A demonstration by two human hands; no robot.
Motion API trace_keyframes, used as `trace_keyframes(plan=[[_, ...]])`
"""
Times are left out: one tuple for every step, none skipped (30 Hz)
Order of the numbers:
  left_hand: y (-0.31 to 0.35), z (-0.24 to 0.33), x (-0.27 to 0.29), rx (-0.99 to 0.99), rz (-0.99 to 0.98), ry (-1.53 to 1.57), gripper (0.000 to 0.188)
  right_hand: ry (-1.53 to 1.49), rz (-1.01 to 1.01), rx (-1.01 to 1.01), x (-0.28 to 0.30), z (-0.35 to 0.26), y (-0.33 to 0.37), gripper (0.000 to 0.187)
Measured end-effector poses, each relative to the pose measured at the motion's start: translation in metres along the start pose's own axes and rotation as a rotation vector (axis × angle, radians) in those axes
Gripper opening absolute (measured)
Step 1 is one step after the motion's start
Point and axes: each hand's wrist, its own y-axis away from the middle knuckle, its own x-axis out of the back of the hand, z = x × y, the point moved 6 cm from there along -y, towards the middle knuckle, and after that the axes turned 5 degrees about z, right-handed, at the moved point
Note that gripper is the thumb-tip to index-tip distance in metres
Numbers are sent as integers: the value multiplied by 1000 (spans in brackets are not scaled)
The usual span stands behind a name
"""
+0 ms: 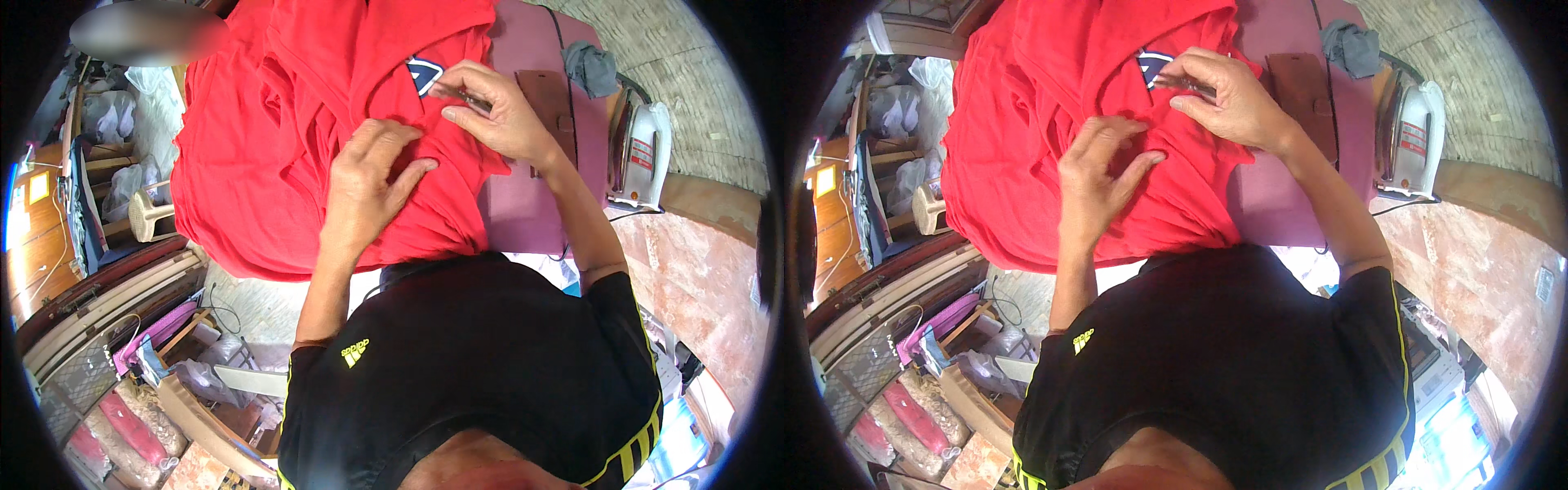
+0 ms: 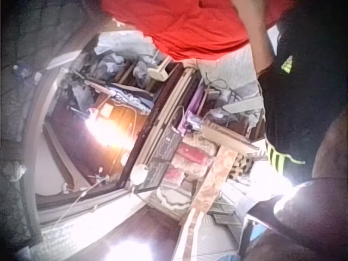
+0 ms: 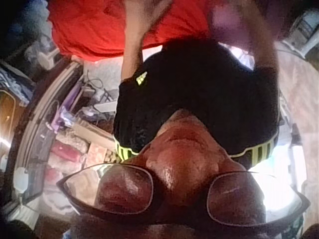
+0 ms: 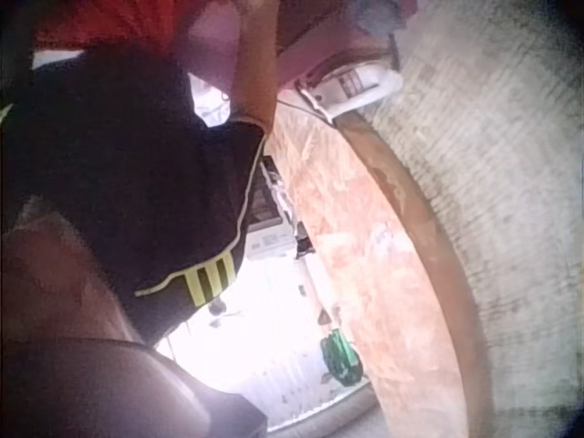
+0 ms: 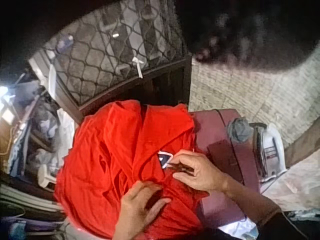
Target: The person uses a small metal tool to carefully cut and remove tags from a stack of red polo shirts. They work on the shirts one by one, manipulating the fabric to access the tags and using the tool to snip the fasteners before discarding the tags.
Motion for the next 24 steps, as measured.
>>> trace_keyframes(plan=[[3,-4,-7,-39,10,-22,19,-40,5,-14,-1,8,2,33],[7,-7,-9,-77,20,-58,21,-81,10,-29,-1,13,3,34],[12,-9,-12,-112,27,-92,23,-76,69,-31,0,14,5,35],[14,-11,-14,-147,34,-127,25,-72,127,-33,-1,14,7,36],[14,-11,-16,-183,79,-131,19,-67,185,-34,-1,12,10,37],[14,-16,-14,-126,96,-89,16,57,241,-13,1,4,13,38],[14,-21,-11,-72,114,-49,12,180,297,12,3,-8,16,39],[14,-26,-6,-17,133,-10,8,302,351,38,3,-19,20,41],[17,-32,-2,69,136,61,6,249,314,-8,0,-22,27,41],[18,-34,-1,84,122,96,6,198,276,-58,-4,-24,36,41],[19,-36,0,100,109,130,7,147,237,-108,-7,-26,43,41],[18,-37,2,115,96,160,7,158,179,-115,-9,-29,45,41],[18,-41,4,125,104,221,11,169,120,-121,-11,-33,46,40],[20,-44,7,186,66,351,13,180,61,-126,-14,-34,46,40],[24,-47,11,239,32,490,15,97,56,-184,-14,-29,46,37],[27,-49,17,292,-12,628,16,99,85,-173,-11,-26,48,35],[28,-44,24,213,-233,721,23,100,114,-163,-7,-22,49,33],[31,-33,29,126,-462,769,28,98,138,-154,-4,-20,49,31],[36,-28,32,134,-609,813,27,129,146,-145,-2,-21,47,30],[40,-22,31,142,-759,854,27,161,154,-135,2,-23,43,28],[29,-20,31,131,-635,680,26,198,164,-125,4,-23,41,27],[17,-11,26,121,-507,505,25,176,189,-112,4,-19,38,26],[9,-6,19,111,-379,331,24,155,215,-99,2,-12,33,25],[4,-5,11,170,-244,286,24,135,238,-82,0,-9,27,24]])
